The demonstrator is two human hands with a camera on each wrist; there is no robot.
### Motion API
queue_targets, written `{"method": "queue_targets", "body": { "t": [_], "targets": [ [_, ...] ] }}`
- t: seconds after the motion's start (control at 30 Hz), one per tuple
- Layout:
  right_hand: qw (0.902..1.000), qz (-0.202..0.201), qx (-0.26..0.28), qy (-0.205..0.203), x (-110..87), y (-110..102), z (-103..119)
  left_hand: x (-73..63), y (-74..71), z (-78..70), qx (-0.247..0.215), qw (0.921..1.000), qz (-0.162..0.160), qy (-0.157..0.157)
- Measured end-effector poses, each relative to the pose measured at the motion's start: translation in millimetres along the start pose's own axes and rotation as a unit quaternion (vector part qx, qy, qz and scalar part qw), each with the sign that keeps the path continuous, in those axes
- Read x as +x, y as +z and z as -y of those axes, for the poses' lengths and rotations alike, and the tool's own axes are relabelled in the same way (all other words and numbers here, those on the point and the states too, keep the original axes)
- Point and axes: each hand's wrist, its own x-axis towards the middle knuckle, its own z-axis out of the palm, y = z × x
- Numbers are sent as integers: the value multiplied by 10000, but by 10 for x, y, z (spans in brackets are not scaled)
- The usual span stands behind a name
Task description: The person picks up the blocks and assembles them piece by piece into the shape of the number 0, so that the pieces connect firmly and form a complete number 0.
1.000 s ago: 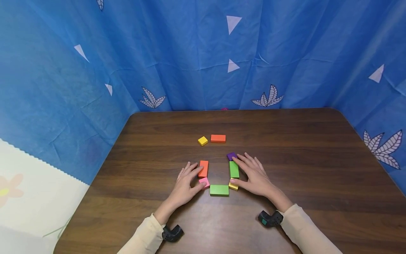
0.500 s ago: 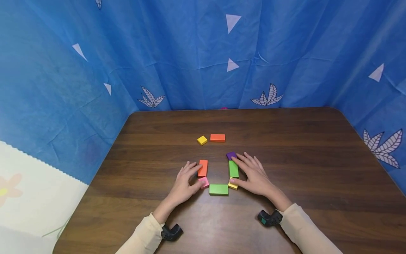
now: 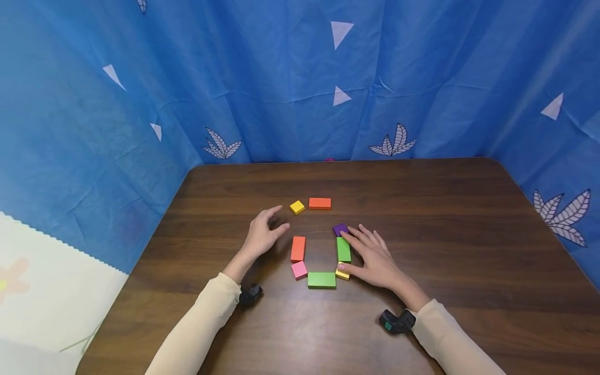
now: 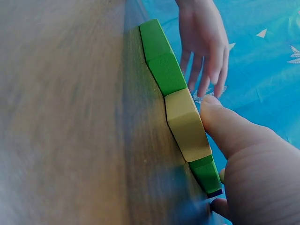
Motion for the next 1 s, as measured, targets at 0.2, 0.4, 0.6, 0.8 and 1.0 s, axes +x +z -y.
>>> {"method": "queue_targets", "body": {
  "t": [0.2, 0.4, 0.6, 0.8, 1.0],
  "targets": [
    [10000, -19, -24, -8, 5, 23, 2, 370, 19, 44, 120, 9996, 260, 26],
    [10000, -6, -35, 43, 8, 44, -3, 560, 101, 89, 266, 9965, 779, 172],
    [9999, 64, -27, 96, -2, 42, 7, 637, 179, 94, 668, 9917, 1064, 274],
    [9999, 85, -16, 140, -10, 45, 11, 650, 202, 64, 715, 9898, 1224, 123],
    [9999, 59, -15, 93, -10, 49, 5, 643, 202, 73, 749, 9886, 1279, 267]
  ]
}}
